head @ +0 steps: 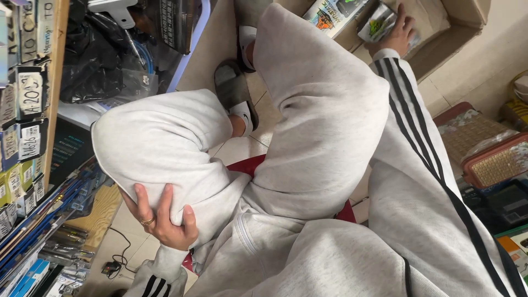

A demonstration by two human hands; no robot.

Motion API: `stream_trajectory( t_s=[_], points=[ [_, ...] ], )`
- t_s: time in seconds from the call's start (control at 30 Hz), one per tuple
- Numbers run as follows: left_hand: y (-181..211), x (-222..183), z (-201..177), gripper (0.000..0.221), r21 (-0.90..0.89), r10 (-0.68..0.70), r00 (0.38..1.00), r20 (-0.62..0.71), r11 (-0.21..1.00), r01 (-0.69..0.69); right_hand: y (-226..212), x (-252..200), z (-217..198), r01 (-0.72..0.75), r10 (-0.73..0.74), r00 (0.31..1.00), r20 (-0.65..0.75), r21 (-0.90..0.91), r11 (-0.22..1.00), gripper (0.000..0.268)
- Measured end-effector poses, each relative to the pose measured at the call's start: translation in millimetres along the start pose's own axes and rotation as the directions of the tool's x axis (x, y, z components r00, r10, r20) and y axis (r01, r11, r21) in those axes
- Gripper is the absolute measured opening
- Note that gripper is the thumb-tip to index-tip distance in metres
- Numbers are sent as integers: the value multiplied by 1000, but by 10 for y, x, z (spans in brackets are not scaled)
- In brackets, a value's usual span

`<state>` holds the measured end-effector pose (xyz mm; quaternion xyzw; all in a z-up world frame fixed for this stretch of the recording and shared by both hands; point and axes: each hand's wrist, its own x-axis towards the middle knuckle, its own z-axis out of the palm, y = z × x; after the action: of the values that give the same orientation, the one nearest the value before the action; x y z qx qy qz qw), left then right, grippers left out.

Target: Organizing and inspecting mobile phone screen protectors by removing them from sleeves and stacking them.

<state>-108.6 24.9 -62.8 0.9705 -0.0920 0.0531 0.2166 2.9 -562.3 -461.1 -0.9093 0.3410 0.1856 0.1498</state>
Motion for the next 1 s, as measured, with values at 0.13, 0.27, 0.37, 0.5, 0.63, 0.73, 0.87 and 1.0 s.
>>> stream_trajectory(
  t_s=[0.13, 0.27, 0.37, 0.5, 0.63, 0.73, 0.87, 1.0],
  points=[
    [-29, 3, -34, 50, -8, 8, 1000, 18, 1000, -8, -106, -202, 36, -29, 26, 999, -40, -80, 996, 106],
    [-31, 2, -37, 51, -7, -3, 1000, 7, 1000, 4, -46, -318, 5, 45, -23, 977, -213, 101, 994, 103],
    [-11, 35, -49, 50, -19, 3, 1000, -4, 1000, -3, -4, -429, -58, 138, -44, 932, -359, 240, 961, 100],
    [9, 68, -67, 48, -32, 13, 1000, 9, 999, -13, 21, -574, -278, 315, -27, 815, -579, 404, 859, 96],
    [-9, 73, -90, 49, -38, 6, 1000, 24, 999, -5, -415, -818, -1115, 516, -4, 715, -699, 525, 677, 94],
    [23, 163, -105, 47, -53, 9, 1000, 2, 999, -9, -954, -1243, -1942, 775, -29, 606, -795, 582, 247, 97],
    [143, 345, -126, 43, 12, -54, 998, -29, 998, 54, -1302, -1681, -2794, 813, -170, 563, -808, 505, 291, 73],
    [327, 594, -168, 45, -81, -59, 998, -16, 995, 57, -1589, -2009, -2987, 730, -325, 602, -729, 668, -145, 37]
  ],
)
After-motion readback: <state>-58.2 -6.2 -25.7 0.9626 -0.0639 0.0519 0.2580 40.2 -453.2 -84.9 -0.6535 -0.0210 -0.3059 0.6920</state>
